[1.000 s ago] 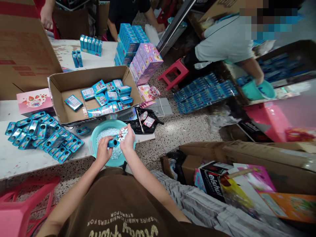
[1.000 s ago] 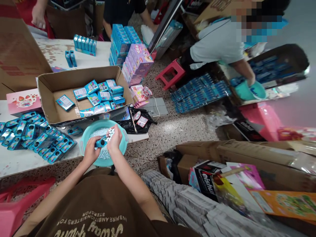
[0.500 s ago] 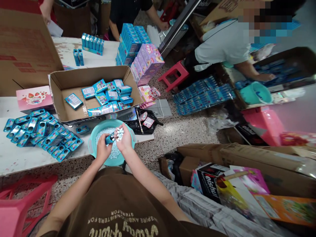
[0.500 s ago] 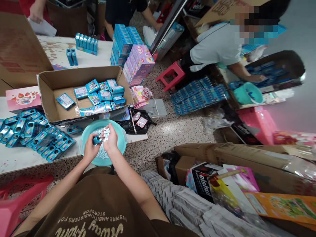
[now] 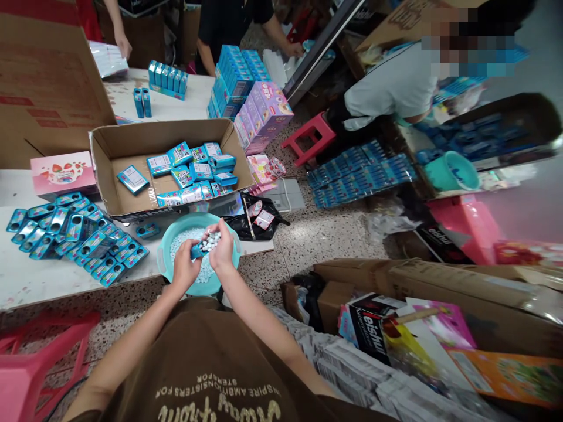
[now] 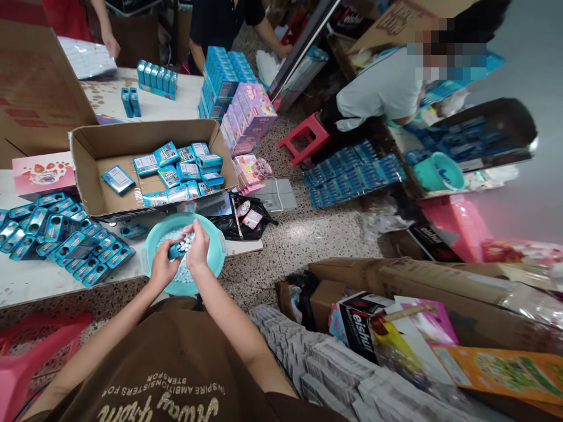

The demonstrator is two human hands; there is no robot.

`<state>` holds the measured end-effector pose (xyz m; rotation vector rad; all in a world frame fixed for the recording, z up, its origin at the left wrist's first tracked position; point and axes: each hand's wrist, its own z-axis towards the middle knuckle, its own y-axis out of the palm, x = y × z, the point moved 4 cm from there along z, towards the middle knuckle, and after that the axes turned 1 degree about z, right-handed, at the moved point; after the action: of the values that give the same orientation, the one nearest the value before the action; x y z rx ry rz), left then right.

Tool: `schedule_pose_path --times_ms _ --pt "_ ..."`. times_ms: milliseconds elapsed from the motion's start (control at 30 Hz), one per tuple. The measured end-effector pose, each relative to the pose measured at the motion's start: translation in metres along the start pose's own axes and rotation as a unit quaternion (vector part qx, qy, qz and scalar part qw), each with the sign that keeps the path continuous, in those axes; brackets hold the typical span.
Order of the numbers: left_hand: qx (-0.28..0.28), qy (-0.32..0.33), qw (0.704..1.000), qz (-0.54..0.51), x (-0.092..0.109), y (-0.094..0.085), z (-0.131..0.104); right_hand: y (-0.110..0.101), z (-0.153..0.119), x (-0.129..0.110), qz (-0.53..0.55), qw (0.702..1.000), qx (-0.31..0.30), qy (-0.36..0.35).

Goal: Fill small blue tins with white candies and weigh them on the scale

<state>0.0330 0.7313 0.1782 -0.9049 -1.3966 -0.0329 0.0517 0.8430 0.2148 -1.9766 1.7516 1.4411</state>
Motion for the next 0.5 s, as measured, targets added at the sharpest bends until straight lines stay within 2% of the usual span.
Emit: schedule_pose_path --times_ms 100,300,433,500 --pt "-0.013 0.023 0.999 0.021 0.002 0.000 -0.001 -0.004 0.002 0.003 0.013 1.000 0.009 -0.011" --pt "-0.007 -0.030 1.000 0.001 0.001 -0.001 -0.002 -0.004 -0.002 0.000 -0.014 1.000 -0.024 -0.010" --pt "-0.008 -0.026 1.000 0.000 0.003 0.000 0.000 -0.004 -0.006 -0.005 -0.032 0.998 -0.026 -0.049" --pt "-0.007 -0.001 1.000 0.016 0.006 0.000 0.000 -0.006 -0.006 -0.007 -0.035 0.997 -0.012 -0.074"
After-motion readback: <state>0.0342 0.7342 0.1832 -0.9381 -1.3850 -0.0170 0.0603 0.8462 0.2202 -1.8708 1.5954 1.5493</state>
